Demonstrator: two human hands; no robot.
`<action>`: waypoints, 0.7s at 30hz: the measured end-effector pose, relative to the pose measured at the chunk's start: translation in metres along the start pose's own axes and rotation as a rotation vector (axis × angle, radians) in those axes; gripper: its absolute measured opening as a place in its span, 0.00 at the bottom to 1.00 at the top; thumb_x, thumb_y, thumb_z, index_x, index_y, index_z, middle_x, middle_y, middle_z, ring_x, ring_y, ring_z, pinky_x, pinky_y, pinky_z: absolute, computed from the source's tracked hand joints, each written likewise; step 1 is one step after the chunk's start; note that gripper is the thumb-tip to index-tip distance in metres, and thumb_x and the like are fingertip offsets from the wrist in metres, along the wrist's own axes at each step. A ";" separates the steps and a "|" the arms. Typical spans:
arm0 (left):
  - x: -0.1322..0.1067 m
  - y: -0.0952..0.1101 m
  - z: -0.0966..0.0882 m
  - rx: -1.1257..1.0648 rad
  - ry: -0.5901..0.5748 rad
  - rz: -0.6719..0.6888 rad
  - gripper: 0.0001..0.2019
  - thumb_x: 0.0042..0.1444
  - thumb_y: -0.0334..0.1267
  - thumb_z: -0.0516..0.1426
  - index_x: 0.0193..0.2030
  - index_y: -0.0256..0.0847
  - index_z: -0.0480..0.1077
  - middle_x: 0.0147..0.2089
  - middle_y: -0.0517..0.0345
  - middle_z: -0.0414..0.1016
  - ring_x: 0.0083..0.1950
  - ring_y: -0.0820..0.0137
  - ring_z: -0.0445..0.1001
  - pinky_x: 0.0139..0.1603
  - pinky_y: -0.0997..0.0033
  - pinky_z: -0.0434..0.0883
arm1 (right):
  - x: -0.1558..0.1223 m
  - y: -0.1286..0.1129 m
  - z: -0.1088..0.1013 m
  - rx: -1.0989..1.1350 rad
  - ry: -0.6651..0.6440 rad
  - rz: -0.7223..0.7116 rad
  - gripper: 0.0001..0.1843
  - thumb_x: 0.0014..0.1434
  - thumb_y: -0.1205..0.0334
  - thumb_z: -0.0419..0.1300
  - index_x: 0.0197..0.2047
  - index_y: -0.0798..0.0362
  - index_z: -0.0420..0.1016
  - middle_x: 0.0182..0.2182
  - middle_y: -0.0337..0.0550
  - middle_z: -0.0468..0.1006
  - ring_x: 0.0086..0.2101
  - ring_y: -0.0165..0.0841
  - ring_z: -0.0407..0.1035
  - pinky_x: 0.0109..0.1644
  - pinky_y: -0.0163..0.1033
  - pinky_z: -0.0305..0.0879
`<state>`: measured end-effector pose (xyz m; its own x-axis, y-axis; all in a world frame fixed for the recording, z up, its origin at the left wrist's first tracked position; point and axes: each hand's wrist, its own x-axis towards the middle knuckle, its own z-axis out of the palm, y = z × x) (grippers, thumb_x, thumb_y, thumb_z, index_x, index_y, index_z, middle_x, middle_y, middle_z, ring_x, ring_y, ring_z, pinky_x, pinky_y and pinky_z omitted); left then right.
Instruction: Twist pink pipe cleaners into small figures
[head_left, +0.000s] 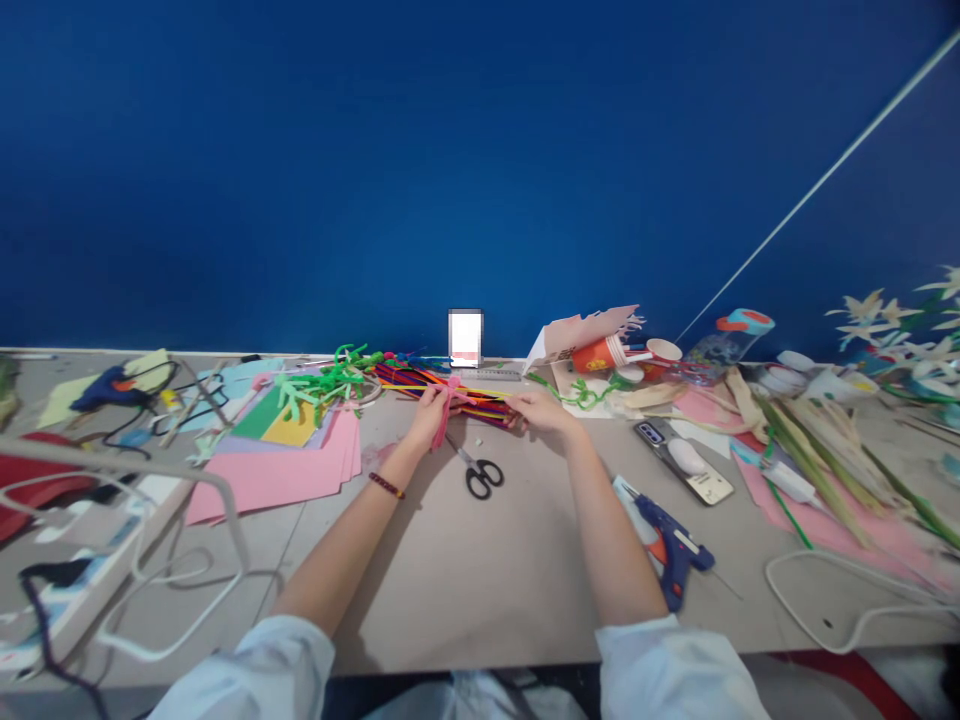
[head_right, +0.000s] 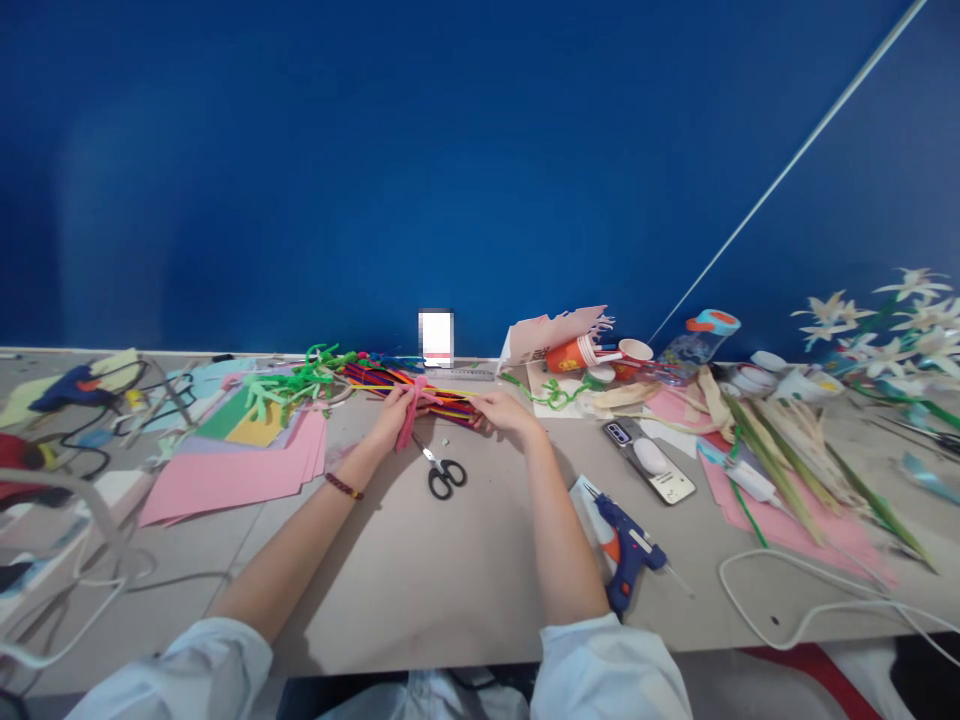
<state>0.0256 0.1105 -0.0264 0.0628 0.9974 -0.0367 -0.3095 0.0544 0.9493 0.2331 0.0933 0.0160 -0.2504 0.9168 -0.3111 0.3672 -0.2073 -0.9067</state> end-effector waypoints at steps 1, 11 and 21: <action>0.000 0.000 0.000 -0.002 0.000 -0.001 0.09 0.58 0.40 0.52 0.31 0.40 0.57 0.32 0.54 0.79 0.35 0.67 0.79 0.34 0.71 0.71 | 0.000 0.000 -0.001 0.042 -0.017 -0.006 0.14 0.63 0.60 0.51 0.29 0.57 0.72 0.23 0.45 0.78 0.21 0.27 0.70 0.20 0.28 0.62; 0.006 -0.006 -0.003 -0.040 0.015 -0.032 0.09 0.57 0.40 0.54 0.31 0.40 0.58 0.31 0.53 0.79 0.35 0.66 0.79 0.34 0.70 0.72 | -0.004 -0.004 -0.004 0.175 -0.042 -0.187 0.16 0.53 0.72 0.53 0.45 0.54 0.71 0.36 0.45 0.79 0.25 0.27 0.71 0.23 0.30 0.65; 0.005 -0.003 -0.002 -0.053 0.004 -0.035 0.08 0.58 0.38 0.53 0.30 0.40 0.58 0.31 0.54 0.79 0.33 0.68 0.79 0.31 0.73 0.72 | -0.004 -0.009 0.000 -0.198 0.243 -0.404 0.22 0.49 0.75 0.52 0.47 0.50 0.71 0.44 0.41 0.75 0.38 0.30 0.69 0.44 0.35 0.66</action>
<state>0.0251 0.1154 -0.0300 0.0704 0.9950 -0.0715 -0.3572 0.0921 0.9295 0.2307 0.0917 0.0259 -0.2002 0.9682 0.1499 0.4527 0.2271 -0.8623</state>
